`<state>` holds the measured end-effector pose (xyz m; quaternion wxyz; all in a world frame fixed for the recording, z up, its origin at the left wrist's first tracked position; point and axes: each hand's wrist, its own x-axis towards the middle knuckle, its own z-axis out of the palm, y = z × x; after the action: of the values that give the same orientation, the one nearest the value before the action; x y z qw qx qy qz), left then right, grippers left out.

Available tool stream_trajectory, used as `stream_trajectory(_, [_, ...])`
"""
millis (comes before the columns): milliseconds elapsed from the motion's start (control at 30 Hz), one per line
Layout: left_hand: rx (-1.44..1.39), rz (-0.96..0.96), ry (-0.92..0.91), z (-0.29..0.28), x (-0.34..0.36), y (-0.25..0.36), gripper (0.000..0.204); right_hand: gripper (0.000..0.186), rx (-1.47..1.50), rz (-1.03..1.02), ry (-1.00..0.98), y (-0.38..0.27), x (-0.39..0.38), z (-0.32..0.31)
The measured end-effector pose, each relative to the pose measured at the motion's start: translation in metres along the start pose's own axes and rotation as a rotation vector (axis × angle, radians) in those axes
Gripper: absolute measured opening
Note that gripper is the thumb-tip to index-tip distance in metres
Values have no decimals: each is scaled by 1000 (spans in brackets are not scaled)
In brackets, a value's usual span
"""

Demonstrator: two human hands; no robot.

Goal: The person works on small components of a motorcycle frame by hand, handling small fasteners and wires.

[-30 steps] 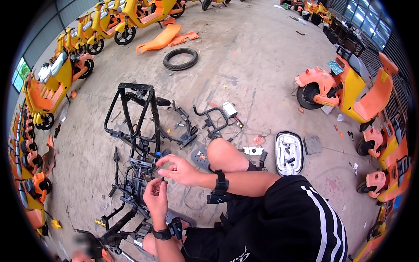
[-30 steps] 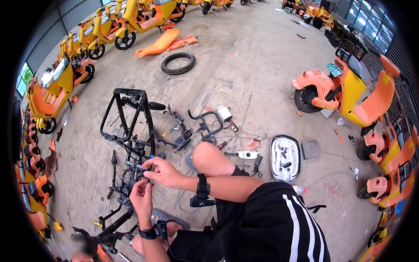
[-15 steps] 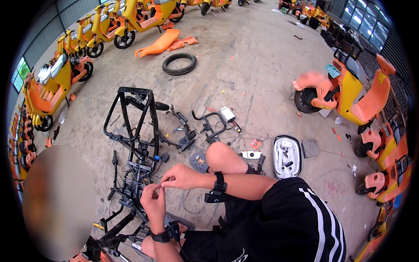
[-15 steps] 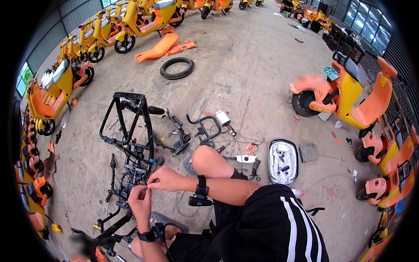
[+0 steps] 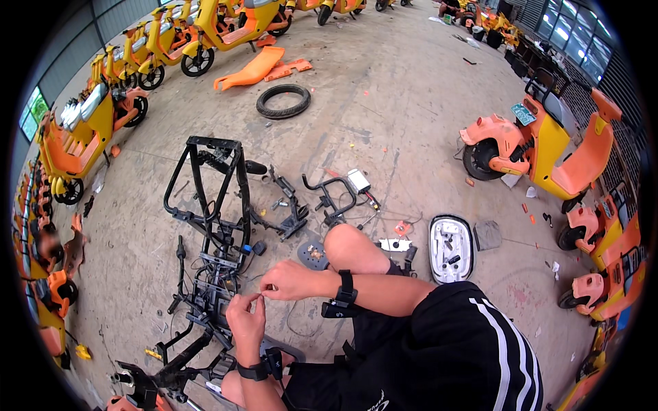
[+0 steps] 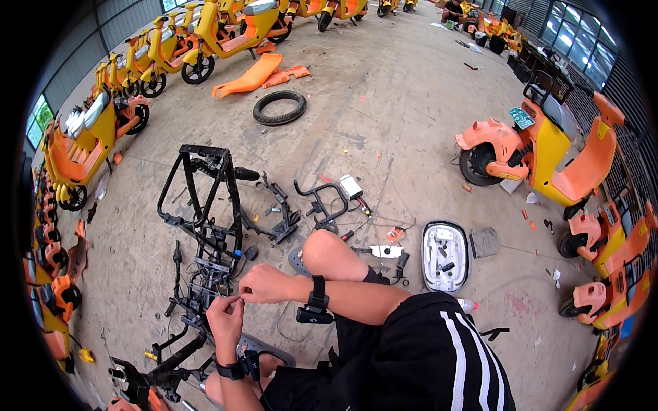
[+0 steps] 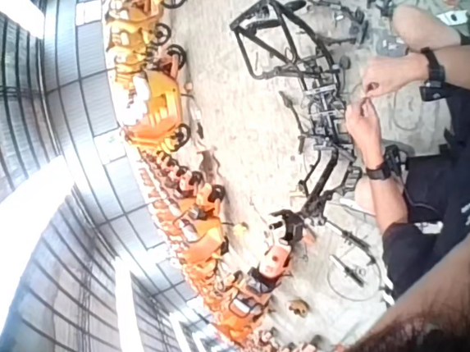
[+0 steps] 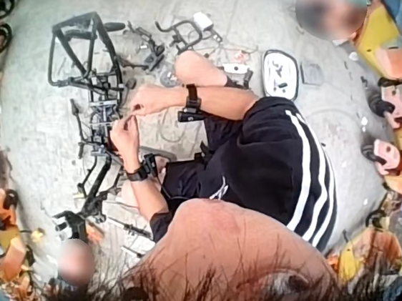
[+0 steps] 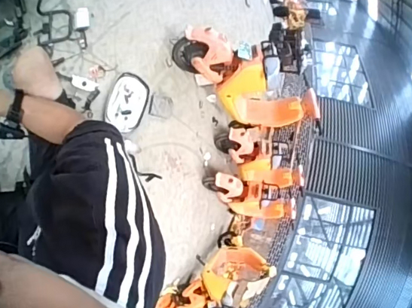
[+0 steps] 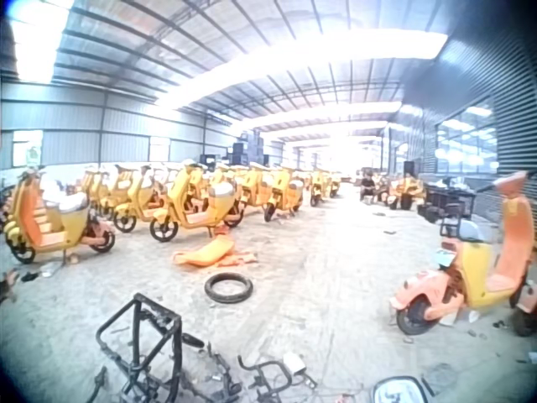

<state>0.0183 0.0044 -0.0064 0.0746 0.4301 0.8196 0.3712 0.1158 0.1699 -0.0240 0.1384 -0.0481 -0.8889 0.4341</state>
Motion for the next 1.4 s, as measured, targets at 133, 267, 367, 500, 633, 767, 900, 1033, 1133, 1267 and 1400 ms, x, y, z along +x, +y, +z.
stream_trajectory(133, [29,55,-23,3,-2,1,7,15,-64,6,-29,-3,-1,1])
stream_trajectory(267, [21,138,-42,5,-1,1,8,16,-129,23,-72,0,-4,5])
stream_trajectory(367, [-21,130,-124,1,-2,5,10,19,-112,6,-123,2,-5,6])
stream_trajectory(500, [-78,158,-42,-1,-5,9,11,18,-28,21,-24,-5,-6,6])
stream_trajectory(633, [-117,186,15,1,-8,11,10,21,111,38,10,-4,-6,7])
stream_trajectory(767, [-150,223,30,-1,-8,11,10,23,177,64,9,-6,-6,4])
stream_trajectory(900, [-172,213,48,-2,-9,11,9,24,200,81,29,-8,-6,4])
stream_trajectory(1033, [-178,151,50,-4,-9,11,10,24,118,106,107,2,-6,10])
stream_trajectory(1133, [-242,78,137,-18,-7,14,7,22,125,218,167,8,-7,-6])
stream_trajectory(1267, [-338,-54,181,-15,-7,6,2,18,178,316,116,8,-5,-12])
stream_trajectory(1400, [-328,-72,149,-9,-6,7,8,33,4,161,272,-1,-2,-3])
